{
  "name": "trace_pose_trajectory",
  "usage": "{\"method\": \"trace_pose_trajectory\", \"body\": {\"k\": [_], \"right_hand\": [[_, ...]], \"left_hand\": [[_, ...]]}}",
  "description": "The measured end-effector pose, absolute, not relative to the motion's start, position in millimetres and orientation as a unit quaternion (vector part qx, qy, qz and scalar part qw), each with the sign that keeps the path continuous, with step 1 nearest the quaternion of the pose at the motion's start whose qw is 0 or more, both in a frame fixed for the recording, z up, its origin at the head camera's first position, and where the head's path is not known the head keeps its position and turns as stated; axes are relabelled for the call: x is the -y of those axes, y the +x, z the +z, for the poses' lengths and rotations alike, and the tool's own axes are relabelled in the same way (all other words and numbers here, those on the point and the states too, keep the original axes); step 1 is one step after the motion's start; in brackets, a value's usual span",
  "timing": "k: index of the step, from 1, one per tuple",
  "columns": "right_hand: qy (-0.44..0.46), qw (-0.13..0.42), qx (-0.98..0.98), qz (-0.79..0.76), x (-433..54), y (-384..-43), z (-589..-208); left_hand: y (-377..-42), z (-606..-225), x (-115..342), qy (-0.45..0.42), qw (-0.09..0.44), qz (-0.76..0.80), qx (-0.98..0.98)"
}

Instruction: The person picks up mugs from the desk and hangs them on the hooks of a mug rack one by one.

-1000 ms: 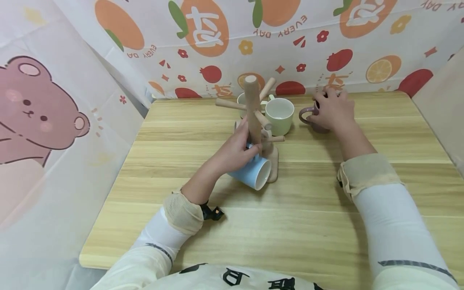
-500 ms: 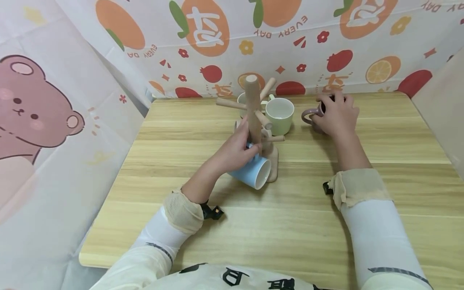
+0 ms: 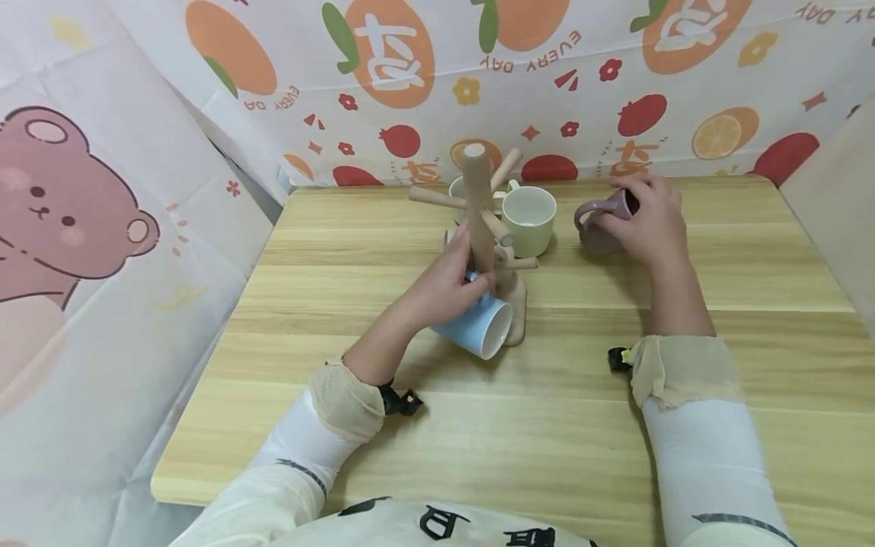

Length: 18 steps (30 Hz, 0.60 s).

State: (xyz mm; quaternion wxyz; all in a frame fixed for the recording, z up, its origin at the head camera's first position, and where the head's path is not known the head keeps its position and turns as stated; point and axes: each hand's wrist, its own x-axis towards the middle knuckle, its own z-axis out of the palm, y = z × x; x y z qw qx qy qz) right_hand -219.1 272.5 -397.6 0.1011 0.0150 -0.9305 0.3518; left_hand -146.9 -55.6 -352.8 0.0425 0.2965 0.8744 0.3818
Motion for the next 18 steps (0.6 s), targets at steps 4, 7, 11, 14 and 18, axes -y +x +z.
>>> {"method": "trace_pose_trajectory", "body": {"k": [4, 7, 11, 14, 18], "right_hand": [[0.002, 0.111, 0.901, 0.420, -269, -213, -395], [-0.005, 0.117, 0.891, 0.439, -266, -207, -394], [0.007, 0.120, 0.885, 0.450, -264, -201, -389], [0.016, 0.109, 0.881, 0.460, -263, -195, -382], [0.024, 0.079, 0.878, 0.471, -263, -190, -373]], "left_hand": [[-147, -353, 56, 0.299, 0.039, 0.381, -0.874], [-146, -353, 56, 0.304, 0.036, 0.383, -0.871], [-146, -354, 55, 0.302, 0.039, 0.386, -0.871], [-147, -353, 55, 0.299, 0.042, 0.387, -0.872], [-147, -352, 55, 0.299, 0.038, 0.385, -0.872]]}}
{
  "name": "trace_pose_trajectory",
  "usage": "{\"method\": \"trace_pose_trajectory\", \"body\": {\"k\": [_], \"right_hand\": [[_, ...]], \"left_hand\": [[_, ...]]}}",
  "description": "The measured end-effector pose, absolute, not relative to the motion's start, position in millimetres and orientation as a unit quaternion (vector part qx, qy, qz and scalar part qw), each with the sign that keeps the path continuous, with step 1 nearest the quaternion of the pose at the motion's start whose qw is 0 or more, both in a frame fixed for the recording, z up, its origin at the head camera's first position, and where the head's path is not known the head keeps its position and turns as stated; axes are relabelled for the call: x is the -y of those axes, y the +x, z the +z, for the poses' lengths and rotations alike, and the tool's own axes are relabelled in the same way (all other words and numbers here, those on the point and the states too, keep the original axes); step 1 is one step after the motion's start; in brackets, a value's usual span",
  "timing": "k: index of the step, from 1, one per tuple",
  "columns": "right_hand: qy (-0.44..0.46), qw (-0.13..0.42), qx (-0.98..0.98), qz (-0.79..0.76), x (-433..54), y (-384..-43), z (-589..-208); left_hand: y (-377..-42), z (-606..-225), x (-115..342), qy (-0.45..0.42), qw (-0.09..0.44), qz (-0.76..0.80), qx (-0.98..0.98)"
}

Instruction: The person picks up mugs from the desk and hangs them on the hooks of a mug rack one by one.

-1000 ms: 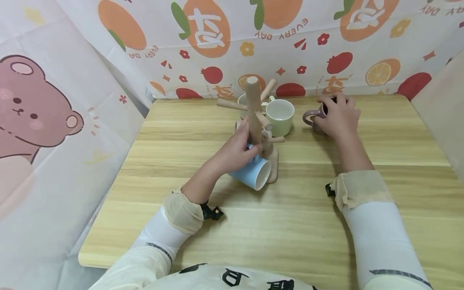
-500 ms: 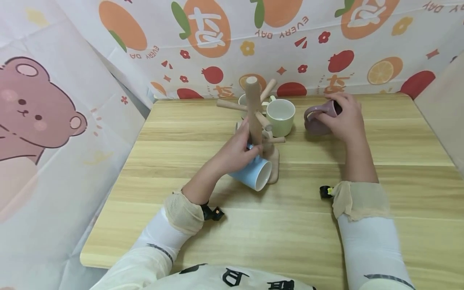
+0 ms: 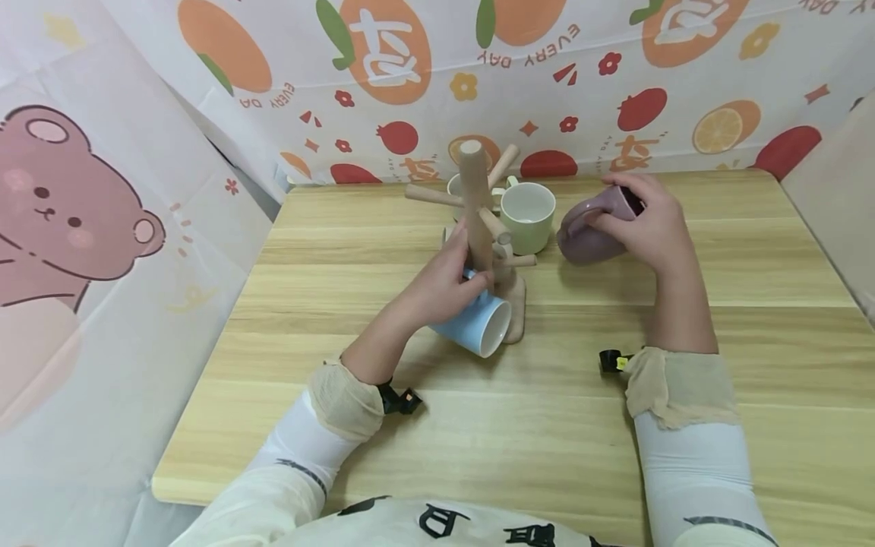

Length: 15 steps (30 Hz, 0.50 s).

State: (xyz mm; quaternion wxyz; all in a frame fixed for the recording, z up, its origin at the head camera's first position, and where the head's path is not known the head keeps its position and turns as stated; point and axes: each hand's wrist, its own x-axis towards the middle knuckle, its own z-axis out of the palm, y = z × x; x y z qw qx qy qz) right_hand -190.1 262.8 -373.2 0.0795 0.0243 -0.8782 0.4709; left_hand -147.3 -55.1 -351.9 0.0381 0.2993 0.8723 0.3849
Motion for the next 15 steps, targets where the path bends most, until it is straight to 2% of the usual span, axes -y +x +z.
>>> {"method": "trace_pose_trajectory", "body": {"k": [7, 15], "right_hand": [[0.056, 0.018, 0.882, 0.467, -259.2, -185.9, -367.3], [0.116, -0.009, 0.868, 0.482, -256.3, -184.0, -365.8]], "left_hand": [[-147.4, -352.0, 54.9, 0.296, 0.038, 0.383, -0.874], [-148.8, -352.4, 55.2, 0.297, 0.039, 0.385, -0.873]]}}
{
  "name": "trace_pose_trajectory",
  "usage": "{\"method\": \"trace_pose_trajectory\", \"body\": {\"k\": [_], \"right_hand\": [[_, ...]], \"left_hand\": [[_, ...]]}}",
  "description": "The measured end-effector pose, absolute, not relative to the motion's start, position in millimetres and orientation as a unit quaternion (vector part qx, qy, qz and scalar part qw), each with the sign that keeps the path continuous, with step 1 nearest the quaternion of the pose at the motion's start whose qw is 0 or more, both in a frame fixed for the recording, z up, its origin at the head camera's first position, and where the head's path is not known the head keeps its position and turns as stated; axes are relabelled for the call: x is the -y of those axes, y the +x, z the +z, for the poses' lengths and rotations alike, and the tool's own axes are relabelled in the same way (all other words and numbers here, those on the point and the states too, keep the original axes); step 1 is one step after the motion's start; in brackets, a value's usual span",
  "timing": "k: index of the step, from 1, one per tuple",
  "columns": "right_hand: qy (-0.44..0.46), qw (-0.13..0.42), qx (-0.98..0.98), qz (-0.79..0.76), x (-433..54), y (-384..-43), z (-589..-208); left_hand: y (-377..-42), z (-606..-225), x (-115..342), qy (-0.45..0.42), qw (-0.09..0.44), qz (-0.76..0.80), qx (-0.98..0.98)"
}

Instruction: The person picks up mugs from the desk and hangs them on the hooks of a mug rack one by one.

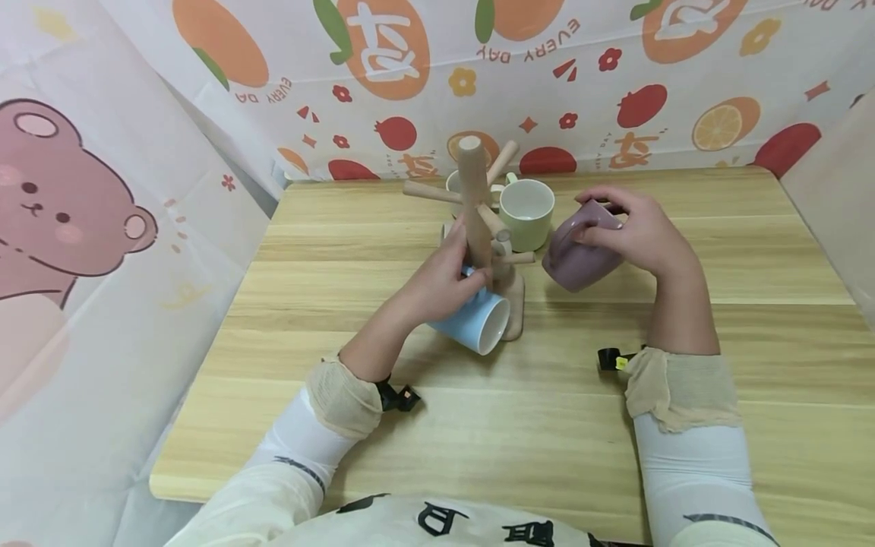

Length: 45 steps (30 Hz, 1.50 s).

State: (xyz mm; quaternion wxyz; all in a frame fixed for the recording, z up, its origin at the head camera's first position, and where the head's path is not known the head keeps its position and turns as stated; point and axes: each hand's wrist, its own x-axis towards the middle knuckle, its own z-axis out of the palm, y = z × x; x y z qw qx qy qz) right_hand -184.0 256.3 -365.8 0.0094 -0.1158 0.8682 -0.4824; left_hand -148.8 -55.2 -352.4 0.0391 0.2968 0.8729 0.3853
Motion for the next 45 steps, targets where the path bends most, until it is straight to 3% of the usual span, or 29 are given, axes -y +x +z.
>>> {"method": "trace_pose_trajectory", "body": {"k": [15, 30, 45], "right_hand": [[-0.206, 0.086, -0.835, -0.502, -236, -179, -365], [-0.161, 0.128, -0.854, -0.478, -220, -181, -371], [-0.170, 0.144, -0.836, -0.501, -213, -184, -378]], "left_hand": [[-149, -352, 57, 0.288, 0.048, 0.385, -0.875], [-149, -352, 56, 0.285, 0.049, 0.384, -0.877], [-150, -350, 56, 0.280, 0.055, 0.383, -0.879]]}}
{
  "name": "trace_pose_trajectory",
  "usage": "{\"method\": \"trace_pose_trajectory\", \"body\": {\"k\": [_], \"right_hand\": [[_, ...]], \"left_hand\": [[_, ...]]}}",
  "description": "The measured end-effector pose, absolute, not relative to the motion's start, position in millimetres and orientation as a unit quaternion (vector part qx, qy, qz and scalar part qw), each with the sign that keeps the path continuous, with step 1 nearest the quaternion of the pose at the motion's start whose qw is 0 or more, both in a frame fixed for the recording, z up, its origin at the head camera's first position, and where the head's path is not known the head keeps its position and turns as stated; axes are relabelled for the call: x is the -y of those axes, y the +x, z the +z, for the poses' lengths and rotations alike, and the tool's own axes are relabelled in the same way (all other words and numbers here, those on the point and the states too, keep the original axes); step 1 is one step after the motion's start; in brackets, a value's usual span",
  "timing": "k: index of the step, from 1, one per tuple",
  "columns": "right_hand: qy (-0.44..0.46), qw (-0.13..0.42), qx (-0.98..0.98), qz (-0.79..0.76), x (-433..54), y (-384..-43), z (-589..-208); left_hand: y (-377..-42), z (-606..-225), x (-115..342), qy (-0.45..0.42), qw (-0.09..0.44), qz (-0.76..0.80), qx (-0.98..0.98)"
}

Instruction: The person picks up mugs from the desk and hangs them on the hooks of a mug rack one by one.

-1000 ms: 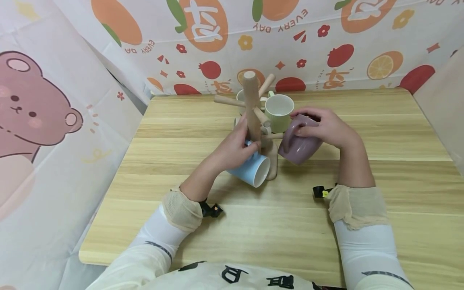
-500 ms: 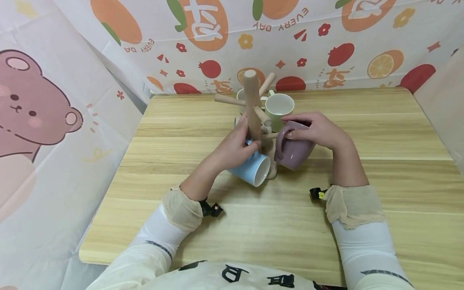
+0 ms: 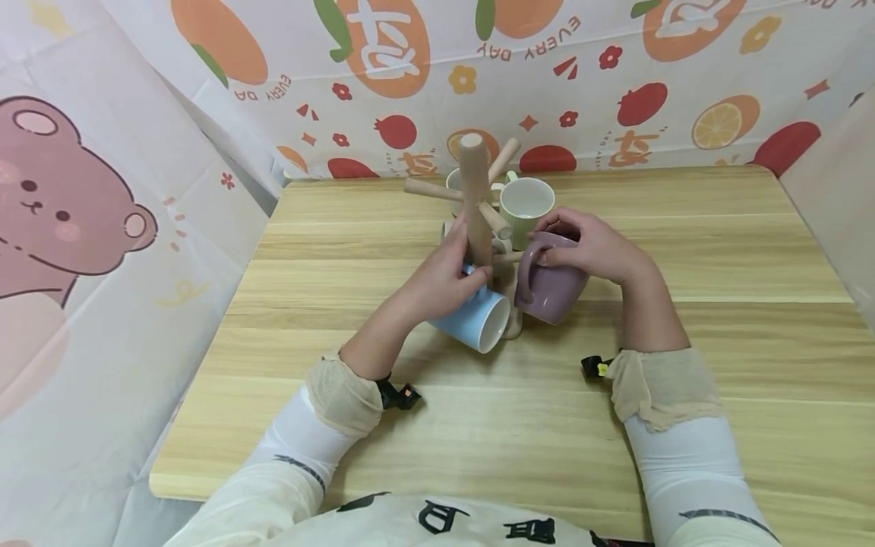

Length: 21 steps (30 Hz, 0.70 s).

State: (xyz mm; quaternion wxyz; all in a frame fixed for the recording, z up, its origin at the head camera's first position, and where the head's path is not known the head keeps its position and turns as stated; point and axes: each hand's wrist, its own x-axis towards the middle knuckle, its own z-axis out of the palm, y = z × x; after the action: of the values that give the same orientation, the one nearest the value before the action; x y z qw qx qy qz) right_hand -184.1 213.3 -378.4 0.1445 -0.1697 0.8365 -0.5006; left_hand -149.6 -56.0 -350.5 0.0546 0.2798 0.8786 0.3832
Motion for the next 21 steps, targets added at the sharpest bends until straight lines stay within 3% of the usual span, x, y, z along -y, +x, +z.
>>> {"method": "trace_pose_trajectory", "body": {"k": [9, 21], "right_hand": [[-0.151, 0.140, -0.827, -0.524, -208.0, -185.4, -382.1], [-0.152, 0.184, -0.825, -0.512, -203.9, -185.0, -385.3]], "left_hand": [[-149.7, -350.9, 55.6, 0.282, 0.050, 0.382, -0.879], [-148.6, -350.6, 56.0, 0.281, 0.054, 0.378, -0.881]]}}
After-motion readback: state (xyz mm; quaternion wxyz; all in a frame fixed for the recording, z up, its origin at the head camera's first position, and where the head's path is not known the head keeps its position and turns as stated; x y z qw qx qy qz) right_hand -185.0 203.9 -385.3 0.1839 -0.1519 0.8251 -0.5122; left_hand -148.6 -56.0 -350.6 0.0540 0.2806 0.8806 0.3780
